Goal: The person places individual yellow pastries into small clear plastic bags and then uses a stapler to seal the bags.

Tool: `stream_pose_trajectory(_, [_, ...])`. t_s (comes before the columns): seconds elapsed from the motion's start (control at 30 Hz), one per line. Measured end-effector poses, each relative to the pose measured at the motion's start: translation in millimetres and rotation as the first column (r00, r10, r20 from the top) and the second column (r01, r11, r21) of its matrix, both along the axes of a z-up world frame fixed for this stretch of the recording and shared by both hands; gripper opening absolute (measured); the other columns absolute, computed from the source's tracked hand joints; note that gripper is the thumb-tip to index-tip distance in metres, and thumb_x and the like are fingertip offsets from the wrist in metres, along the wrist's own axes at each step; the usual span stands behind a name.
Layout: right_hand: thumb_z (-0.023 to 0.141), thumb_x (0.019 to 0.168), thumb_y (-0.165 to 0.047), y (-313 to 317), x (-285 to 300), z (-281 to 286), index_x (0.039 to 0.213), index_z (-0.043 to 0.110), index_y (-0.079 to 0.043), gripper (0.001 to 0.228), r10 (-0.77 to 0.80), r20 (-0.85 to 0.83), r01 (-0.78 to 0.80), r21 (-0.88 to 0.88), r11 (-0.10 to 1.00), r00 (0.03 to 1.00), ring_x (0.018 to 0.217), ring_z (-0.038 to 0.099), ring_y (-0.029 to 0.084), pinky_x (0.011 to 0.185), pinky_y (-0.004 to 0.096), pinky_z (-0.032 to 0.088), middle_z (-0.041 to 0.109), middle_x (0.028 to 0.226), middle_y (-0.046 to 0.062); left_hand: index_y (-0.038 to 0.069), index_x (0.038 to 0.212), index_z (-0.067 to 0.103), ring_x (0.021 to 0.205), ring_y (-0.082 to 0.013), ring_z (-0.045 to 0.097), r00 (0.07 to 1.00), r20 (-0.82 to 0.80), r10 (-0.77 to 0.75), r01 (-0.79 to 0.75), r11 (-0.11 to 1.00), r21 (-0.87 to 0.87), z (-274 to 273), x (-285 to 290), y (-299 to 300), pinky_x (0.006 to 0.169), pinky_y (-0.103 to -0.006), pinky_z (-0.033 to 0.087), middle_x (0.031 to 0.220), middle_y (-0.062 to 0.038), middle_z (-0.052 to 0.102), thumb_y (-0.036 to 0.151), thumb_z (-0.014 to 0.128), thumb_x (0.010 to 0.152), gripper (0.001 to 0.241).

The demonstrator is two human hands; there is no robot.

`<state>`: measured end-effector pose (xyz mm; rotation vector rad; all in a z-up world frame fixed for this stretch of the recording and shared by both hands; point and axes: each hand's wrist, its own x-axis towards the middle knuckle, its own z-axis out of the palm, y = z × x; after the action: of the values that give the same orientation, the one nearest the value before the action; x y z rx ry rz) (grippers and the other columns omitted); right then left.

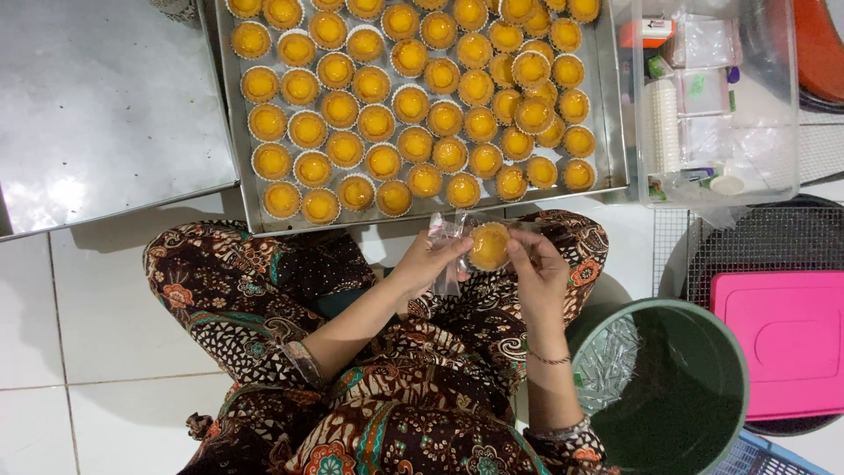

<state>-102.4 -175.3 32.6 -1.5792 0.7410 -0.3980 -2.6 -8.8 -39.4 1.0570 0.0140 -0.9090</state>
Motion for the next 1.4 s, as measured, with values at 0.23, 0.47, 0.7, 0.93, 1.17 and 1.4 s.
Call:
stream_pose_trajectory(0.23, [0.069,0.1,-0.01,-31.1,4.6,15.6,0.097,0.071,-0.003,0.008,-0.096,-0.039,0.092,-0.103,0.99,0.995,0.086,0.06,0.016,0.085,0.032,0.051,0.069,0.089,0.008,0.0,0.122,0.066,0.068,-0.0218,0.071,0.979,-0.186,-0.083,0.053,0.986,-0.158,21.7,-3.4,-17.3,0.065,-0.0431,0.068,0.098,-0.018,0.072,0.023,0.08,0.091,0.041])
stream_pose_trajectory(0.47, [0.067,0.112,-0.007,-223.9,38.1,-24.4,0.094,0.065,-0.008,0.019,-0.143,-0.088,0.021,-0.782,0.623,0.986,0.078,0.069,0.027,0.077,0.036,0.049,0.072,0.082,0.007,0.005,0.145,0.052,0.08,-0.0198,0.073,0.89,-0.405,-0.21,0.071,0.941,-0.332,22.7,-4.8,0.2,0.093,-0.0518,0.06,0.111,-0.015,0.073,0.026,0.065,0.098,0.053])
stream_pose_trajectory(0.7, [0.067,0.107,-0.017,-296.5,76.9,-98.0,0.099,0.07,-0.017,0.009,-0.193,-0.425,-0.281,-0.815,0.507,0.884,0.078,0.073,0.026,0.074,0.04,0.052,0.074,0.08,-0.002,0.009,0.16,0.029,0.099,-0.0347,0.071,0.836,-0.446,-0.32,-0.001,0.812,-0.584,-7.4,-11.6,2.2,0.103,-0.0694,0.045,0.121,-0.023,0.064,0.028,0.059,0.094,0.076])
stream_pose_trajectory(0.93, [0.09,0.081,-0.008,-165.0,93.2,10.0,0.134,0.059,-0.001,0.062,-0.023,-0.076,-0.063,-0.929,0.365,0.997,0.087,0.06,0.027,0.071,0.041,0.049,0.061,0.109,0.012,0.016,0.166,0.024,0.099,-0.0303,0.069,0.735,-0.385,-0.559,0.042,0.604,-0.796,5.2,13.6,-1.0,0.109,-0.0625,0.043,0.131,-0.022,0.061,0.043,0.07,0.096,0.089])
stream_pose_trajectory(1.17, [0.075,0.088,-0.019,-26.9,67.1,42.4,0.117,0.065,-0.015,0.03,0.774,-0.403,-0.873,-0.238,0.426,0.488,0.075,0.065,0.014,0.069,0.03,0.05,0.074,0.092,0.0,0.005,0.146,0.048,0.107,-0.0323,0.064,0.719,-0.213,-0.662,0.325,0.591,-0.738,23.5,9.3,2.4,0.104,-0.0567,0.052,0.139,-0.029,0.056,0.041,0.063,0.102,0.058])
stream_pose_trajectory(1.4, [0.075,0.084,-0.002,-144.0,-31.5,-8.1,0.115,0.071,-0.011,0.033,0.199,-0.165,-0.198,0.024,0.98,0.966,0.087,0.065,0.011,0.074,0.027,0.054,0.075,0.107,0.002,0.001,0.158,0.026,0.153,-0.032,0.032,0.618,0.771,-0.156,0.0,0.98,0.198,51.6,-10.1,134.6,0.127,-0.0478,0.025,0.165,-0.019,0.032,0.041,0.067,0.095,0.085])
